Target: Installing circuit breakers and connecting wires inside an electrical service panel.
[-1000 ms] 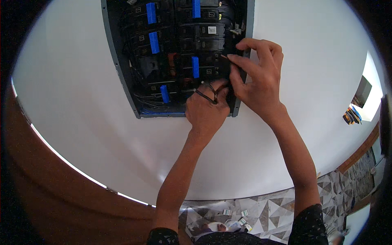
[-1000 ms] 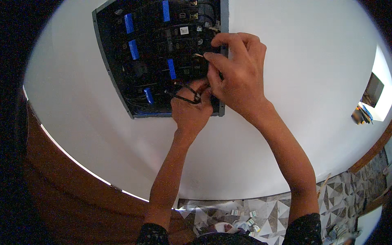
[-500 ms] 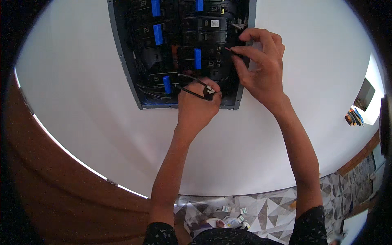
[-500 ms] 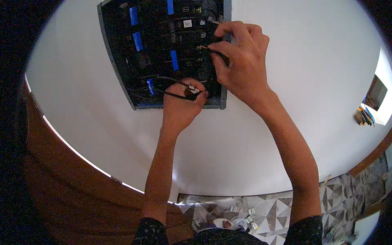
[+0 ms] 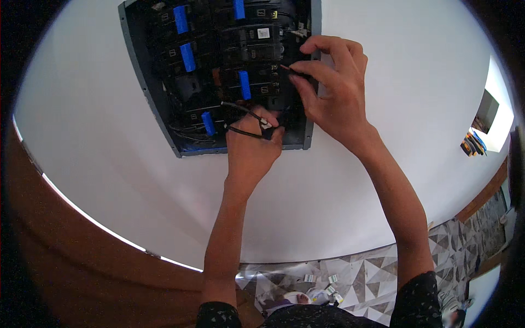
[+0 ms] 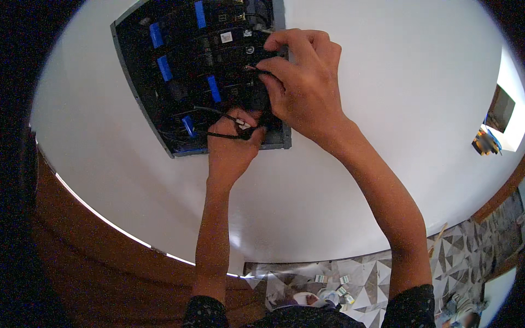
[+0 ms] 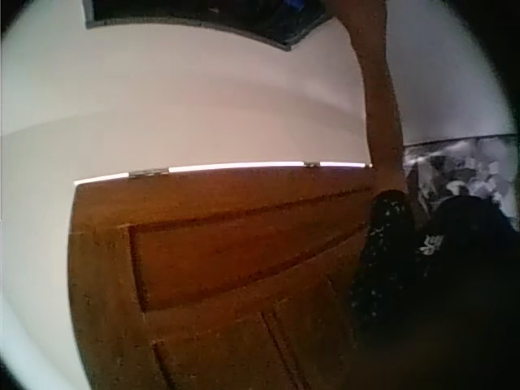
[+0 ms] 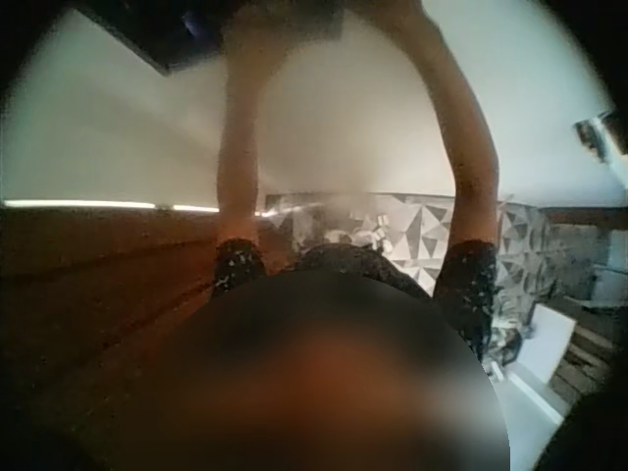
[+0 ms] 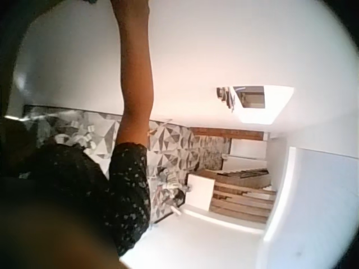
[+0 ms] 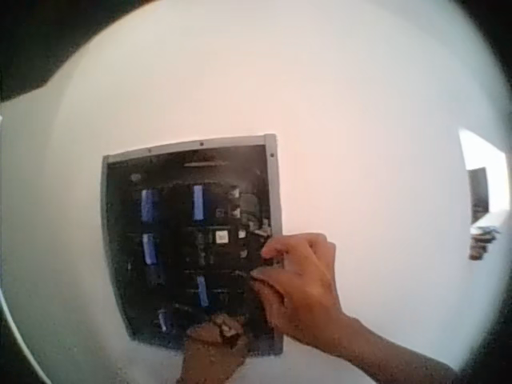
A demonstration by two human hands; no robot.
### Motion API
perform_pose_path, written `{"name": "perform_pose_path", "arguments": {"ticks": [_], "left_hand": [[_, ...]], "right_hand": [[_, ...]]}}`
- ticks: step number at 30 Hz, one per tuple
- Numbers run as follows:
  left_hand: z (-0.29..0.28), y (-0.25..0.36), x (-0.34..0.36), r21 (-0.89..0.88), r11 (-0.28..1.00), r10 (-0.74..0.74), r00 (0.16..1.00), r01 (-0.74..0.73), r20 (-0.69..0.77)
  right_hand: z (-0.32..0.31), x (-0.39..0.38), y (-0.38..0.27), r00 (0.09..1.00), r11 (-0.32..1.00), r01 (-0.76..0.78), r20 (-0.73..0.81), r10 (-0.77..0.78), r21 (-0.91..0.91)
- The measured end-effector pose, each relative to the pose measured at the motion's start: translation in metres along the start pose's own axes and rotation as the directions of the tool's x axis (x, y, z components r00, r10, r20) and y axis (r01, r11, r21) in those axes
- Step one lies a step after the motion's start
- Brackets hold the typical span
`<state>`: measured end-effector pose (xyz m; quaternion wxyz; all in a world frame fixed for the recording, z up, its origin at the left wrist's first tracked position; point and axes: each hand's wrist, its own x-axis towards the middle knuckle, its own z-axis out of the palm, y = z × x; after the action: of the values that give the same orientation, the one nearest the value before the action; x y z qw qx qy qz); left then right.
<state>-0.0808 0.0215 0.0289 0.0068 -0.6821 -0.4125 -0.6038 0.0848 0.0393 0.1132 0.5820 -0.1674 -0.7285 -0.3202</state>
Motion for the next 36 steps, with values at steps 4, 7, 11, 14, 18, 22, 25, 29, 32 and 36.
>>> {"name": "perform_pose_path", "arguments": {"ticks": [4, 7, 11, 14, 18, 22, 25, 29, 32, 36], "left_hand": [[0.004, 0.003, -0.001, 0.050, 0.998, -0.023, 0.999, 0.025, -0.029], [0.007, 0.002, 0.001, 0.065, 0.998, -0.016, 0.999, 0.019, -0.045], [0.013, 0.000, 0.001, 0.040, 0.999, 0.024, 0.995, -0.021, -0.093], [0.015, -0.002, -0.001, 0.019, 0.999, 0.040, 0.990, -0.037, -0.134], [0.020, -0.002, 0.000, -0.022, 0.999, -0.026, 0.992, 0.024, -0.126], [0.024, 0.001, 0.002, 0.035, 0.999, 0.017, 0.996, -0.014, -0.082], [0.023, 0.003, 0.003, 0.142, 0.987, -0.075, 0.997, 0.078, -0.025], [0.022, 0.005, 0.005, 0.199, 0.975, -0.100, 0.995, 0.097, 0.004], [0.025, 0.007, 0.004, 0.073, 0.995, -0.057, 0.997, 0.061, -0.060], [0.026, 0.008, 0.003, 0.065, 0.997, -0.033, 0.993, 0.041, -0.116]], "right_hand": [[0.002, -0.001, 0.001, 1.000, 0.999, -0.006, -0.016, 0.007, 0.033], [0.003, -0.002, 0.002, 1.000, 1.000, 0.008, -0.018, -0.008, 0.020], [0.005, -0.004, 0.002, 0.999, 1.000, 0.021, -0.047, -0.021, -0.005], [0.007, -0.004, 0.003, 0.996, 0.998, 0.026, -0.085, -0.031, -0.052], [0.008, -0.004, 0.002, 0.992, 1.000, -0.004, -0.125, 0.001, -0.024], [0.005, -0.004, -0.002, 0.994, 0.997, -0.030, -0.106, 0.022, -0.073], [0.002, -0.005, -0.006, 0.997, 0.987, -0.033, -0.080, 0.020, -0.159], [0.001, -0.004, -0.007, 0.997, 0.983, -0.001, -0.074, -0.013, -0.184], [0.002, -0.003, -0.007, 0.999, 0.977, 0.018, -0.044, -0.028, -0.211], [0.002, -0.002, -0.009, 1.000, 0.978, -0.012, -0.024, 0.007, -0.206]]}}
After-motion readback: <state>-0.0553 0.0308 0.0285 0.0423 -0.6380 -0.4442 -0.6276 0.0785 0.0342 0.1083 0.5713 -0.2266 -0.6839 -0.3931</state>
